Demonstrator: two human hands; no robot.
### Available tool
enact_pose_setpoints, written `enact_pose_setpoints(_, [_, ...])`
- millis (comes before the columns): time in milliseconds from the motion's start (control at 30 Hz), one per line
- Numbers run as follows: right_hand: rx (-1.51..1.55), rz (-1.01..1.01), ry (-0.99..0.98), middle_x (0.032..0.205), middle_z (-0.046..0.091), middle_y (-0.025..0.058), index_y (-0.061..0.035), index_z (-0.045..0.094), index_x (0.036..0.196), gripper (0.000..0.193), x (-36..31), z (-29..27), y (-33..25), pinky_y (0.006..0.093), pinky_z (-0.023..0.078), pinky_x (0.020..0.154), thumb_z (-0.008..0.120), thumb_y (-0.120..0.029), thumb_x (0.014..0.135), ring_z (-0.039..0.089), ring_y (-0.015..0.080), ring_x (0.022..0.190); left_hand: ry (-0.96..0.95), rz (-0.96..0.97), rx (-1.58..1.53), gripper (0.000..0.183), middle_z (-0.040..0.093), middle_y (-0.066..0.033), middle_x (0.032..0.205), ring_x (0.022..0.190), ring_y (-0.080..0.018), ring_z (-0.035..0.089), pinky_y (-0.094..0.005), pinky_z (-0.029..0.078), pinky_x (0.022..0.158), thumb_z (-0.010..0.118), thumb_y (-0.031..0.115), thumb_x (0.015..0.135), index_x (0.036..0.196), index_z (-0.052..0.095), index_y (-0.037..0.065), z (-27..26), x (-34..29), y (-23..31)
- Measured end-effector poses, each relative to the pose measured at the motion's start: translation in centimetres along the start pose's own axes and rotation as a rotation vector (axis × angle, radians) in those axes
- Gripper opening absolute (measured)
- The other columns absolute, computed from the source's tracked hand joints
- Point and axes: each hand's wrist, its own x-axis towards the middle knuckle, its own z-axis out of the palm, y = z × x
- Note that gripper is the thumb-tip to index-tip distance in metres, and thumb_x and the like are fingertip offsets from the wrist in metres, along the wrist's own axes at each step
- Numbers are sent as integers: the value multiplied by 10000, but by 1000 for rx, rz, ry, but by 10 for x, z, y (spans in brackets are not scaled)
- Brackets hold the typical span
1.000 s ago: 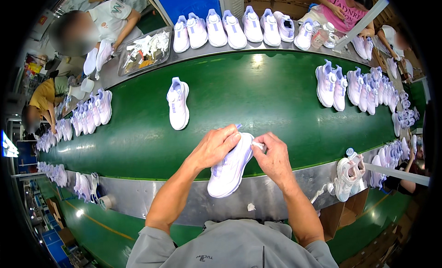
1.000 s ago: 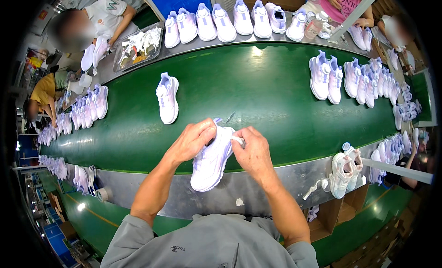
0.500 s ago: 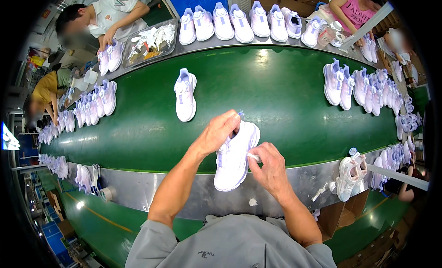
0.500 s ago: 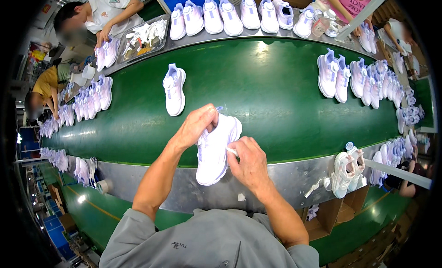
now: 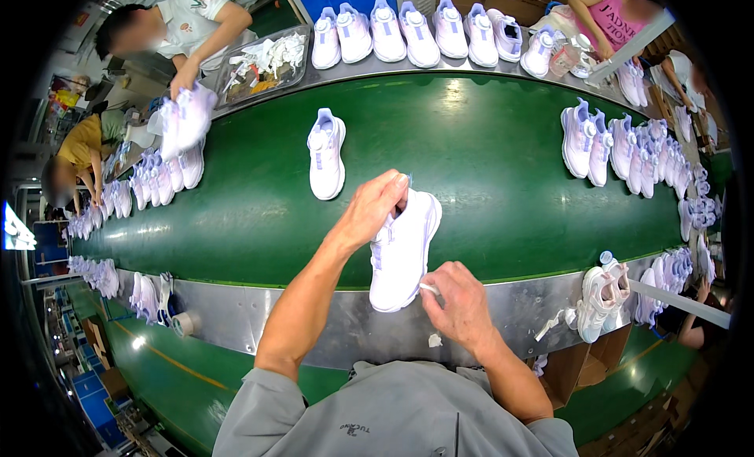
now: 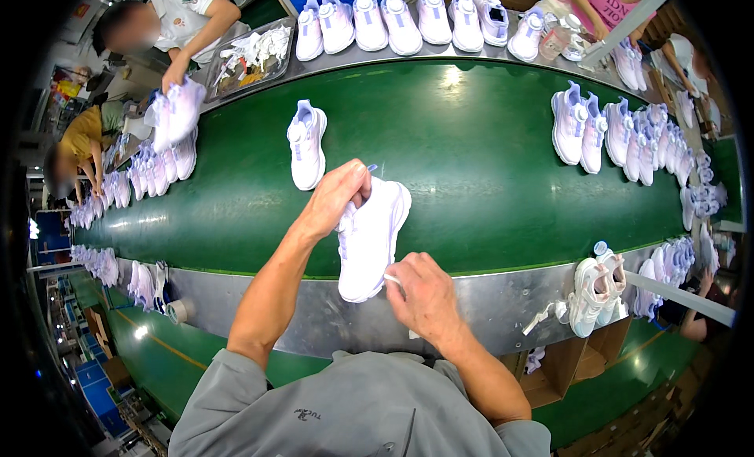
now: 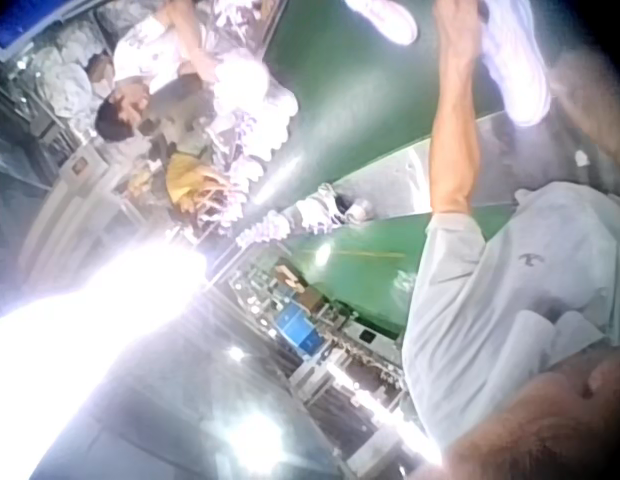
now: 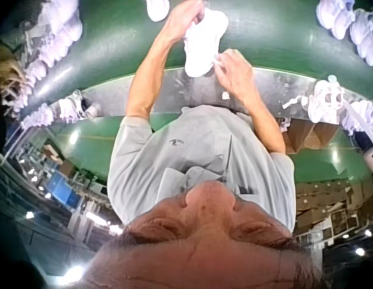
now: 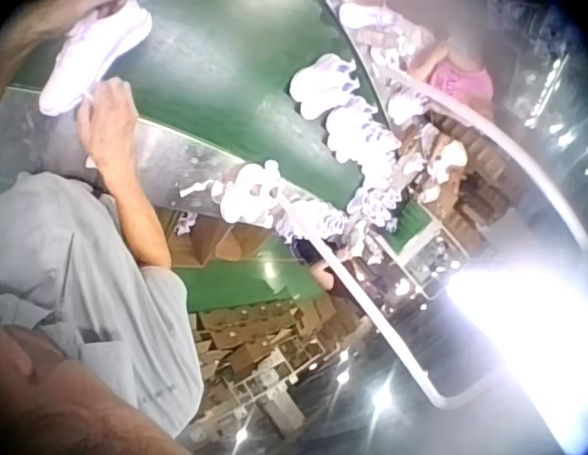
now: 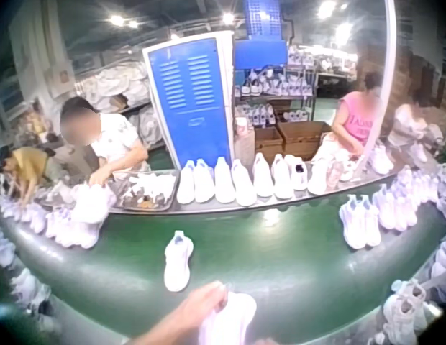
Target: The person repeatedly picks up white sneakers from a green conveyor belt and wipes them with a small white cloth. The shoes are handled one at a time, turned over, and placed back on the belt. Other workers are visible in the background performing similar tasks.
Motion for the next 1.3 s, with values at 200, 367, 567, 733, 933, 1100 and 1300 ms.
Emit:
enact_pose_setpoints(200, [63, -41, -143, 888, 617, 104, -51, 671, 933, 145, -9, 2, -13, 385, 516, 699, 719, -44, 796, 621, 305, 844, -32, -30, 3, 483, 543, -29, 814, 733, -116, 498, -267, 425, 698, 442, 471, 1084, 871, 560, 54, -3, 0, -10])
enact_pose_setpoints(367, [269, 205, 20, 863, 625, 124, -19, 677, 918, 120, 19, -22, 6, 381, 510, 686, 708, -81, 820, 628, 283, 769, -128, -38, -156, 463, 532, -12, 822, 731, -97, 479, -253, 406, 689, 455, 468, 1078, 880, 561, 62, -10, -9, -6])
enact_pose_setpoints(567, [242, 359, 129, 859, 661, 139, 8, 689, 914, 143, 66, -38, 32, 379, 505, 688, 709, -106, 830, 643, 284, 748, -248, 9, -125, 460, 507, 1, 838, 727, -87, 457, -242, 394, 681, 478, 476, 1066, 878, 548, 63, -6, -11, 5])
enact_pose_setpoints(733, [179, 291, 94, 870, 663, 155, 6, 692, 912, 149, 71, -31, 36, 399, 513, 701, 699, -125, 841, 652, 319, 767, -262, 40, -67, 453, 554, -14, 810, 721, -106, 515, -282, 430, 662, 493, 448, 1065, 871, 563, 45, -6, -8, 1])
enact_pose_setpoints(933, [109, 311, 51, 872, 654, 150, -14, 693, 924, 150, 57, -24, 31, 419, 513, 716, 698, -141, 846, 649, 347, 787, -186, 30, -79, 452, 551, -20, 783, 722, -114, 516, -294, 432, 665, 502, 441, 1060, 853, 547, 42, -3, -1, -2])
enact_pose_setpoints(1100, [223, 214, -114, 857, 640, 120, -11, 683, 920, 130, 38, -24, 18, 383, 496, 672, 714, -115, 847, 629, 285, 746, -106, 53, -79, 413, 550, -23, 756, 711, -127, 515, -310, 438, 658, 549, 407, 1047, 844, 533, 47, -4, 14, -11])
enact_pose_setpoints(1300, [487, 532, -150, 826, 609, 24, -11, 698, 929, 111, 4, -40, 16, 269, 426, 592, 738, -94, 867, 526, 100, 662, 25, 75, 384, 432, 636, -157, 744, 716, -322, 619, -428, 483, 675, 564, 450, 1015, 922, 593, 30, 15, 71, 0])
